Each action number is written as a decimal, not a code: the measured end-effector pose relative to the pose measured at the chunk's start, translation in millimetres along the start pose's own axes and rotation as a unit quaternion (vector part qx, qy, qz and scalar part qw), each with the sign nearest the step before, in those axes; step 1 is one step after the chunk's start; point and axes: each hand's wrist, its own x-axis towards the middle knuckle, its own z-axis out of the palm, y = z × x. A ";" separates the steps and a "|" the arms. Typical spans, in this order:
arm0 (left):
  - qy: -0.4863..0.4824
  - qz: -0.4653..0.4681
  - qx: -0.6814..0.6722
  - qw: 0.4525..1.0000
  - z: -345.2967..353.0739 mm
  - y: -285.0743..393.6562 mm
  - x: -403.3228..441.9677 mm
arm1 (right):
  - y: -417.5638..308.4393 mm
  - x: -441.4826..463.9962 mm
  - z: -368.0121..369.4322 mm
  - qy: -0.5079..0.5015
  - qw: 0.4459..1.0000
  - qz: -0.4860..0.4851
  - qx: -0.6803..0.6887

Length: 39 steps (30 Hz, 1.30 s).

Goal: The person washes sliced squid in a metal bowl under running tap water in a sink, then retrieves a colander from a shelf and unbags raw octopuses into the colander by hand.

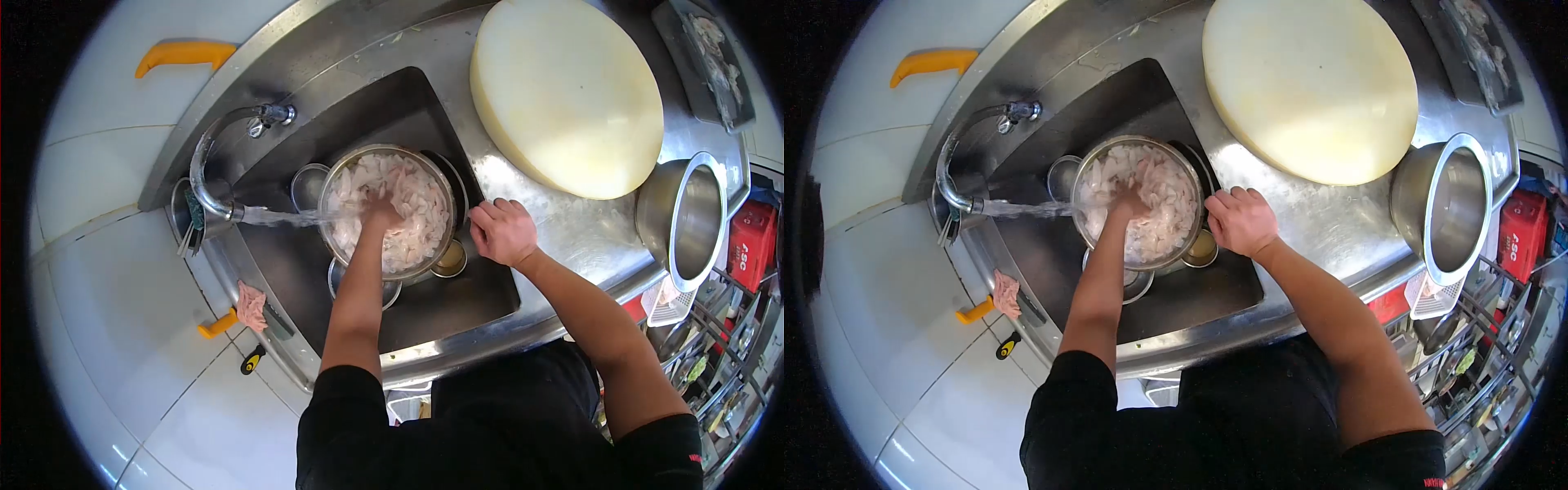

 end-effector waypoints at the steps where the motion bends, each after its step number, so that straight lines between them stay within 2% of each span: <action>1: -0.029 -0.027 0.018 0.999 -37.9 21.0 -46.5 | -0.8 -0.1 0.5 -0.001 1.000 0.002 -0.001; 4: 0.134 0.134 0.029 0.981 -10.9 35.5 -34.0 | -0.8 0.1 2.4 0.005 1.000 0.003 0.002; 7: 0.140 0.281 0.089 0.945 27.8 68.0 -13.8 | -0.4 0.3 3.2 0.002 1.000 0.000 -0.010; 8: 0.110 0.285 0.140 0.942 36.2 73.2 -7.0 | -0.5 0.2 3.3 0.002 1.000 -0.001 -0.010; 11: 0.032 0.275 0.287 0.917 29.9 85.3 -11.7 | 0.5 1.7 2.5 0.002 1.000 -0.003 -0.008; 17: -0.071 0.215 0.340 0.913 44.3 91.1 46.4 | -0.3 1.6 1.5 -0.004 1.000 0.000 -0.009; 19: -0.057 0.184 0.350 0.917 35.6 88.5 39.1 | -0.5 -0.9 1.2 -0.017 1.000 0.003 -0.004; 21: -0.037 0.213 0.394 0.893 29.0 67.6 27.6 | -0.5 -1.5 1.2 -0.010 1.000 0.004 -0.008; 24: 0.046 0.172 0.292 0.939 33.2 29.5 18.8 | 0.5 -2.0 3.1 -0.003 1.000 0.003 -0.001; 27: 0.013 0.188 0.115 0.975 57.9 -23.4 30.4 | 0.0 -2.3 1.9 0.001 1.000 0.004 0.001; 30: -0.065 0.140 0.119 0.981 63.1 -33.4 20.1 | 0.7 -0.4 0.6 0.001 1.000 0.002 -0.002; 31: -0.148 0.145 0.177 0.962 34.1 -13.0 6.2 | 0.2 -1.3 0.8 -0.002 1.000 0.001 -0.002; 34: 0.051 0.155 0.047 0.985 -22.0 40.8 -35.3 | 0.1 -1.1 1.9 0.004 1.000 0.000 -0.008; 37: 0.095 0.148 0.118 0.977 -7.1 59.0 -7.2 | 0.0 -0.7 1.1 -0.001 1.000 0.001 -0.006; 39: 0.034 0.107 0.183 0.977 -2.2 69.7 6.7 | -1.9 -0.4 0.8 0.001 1.000 -0.003 0.000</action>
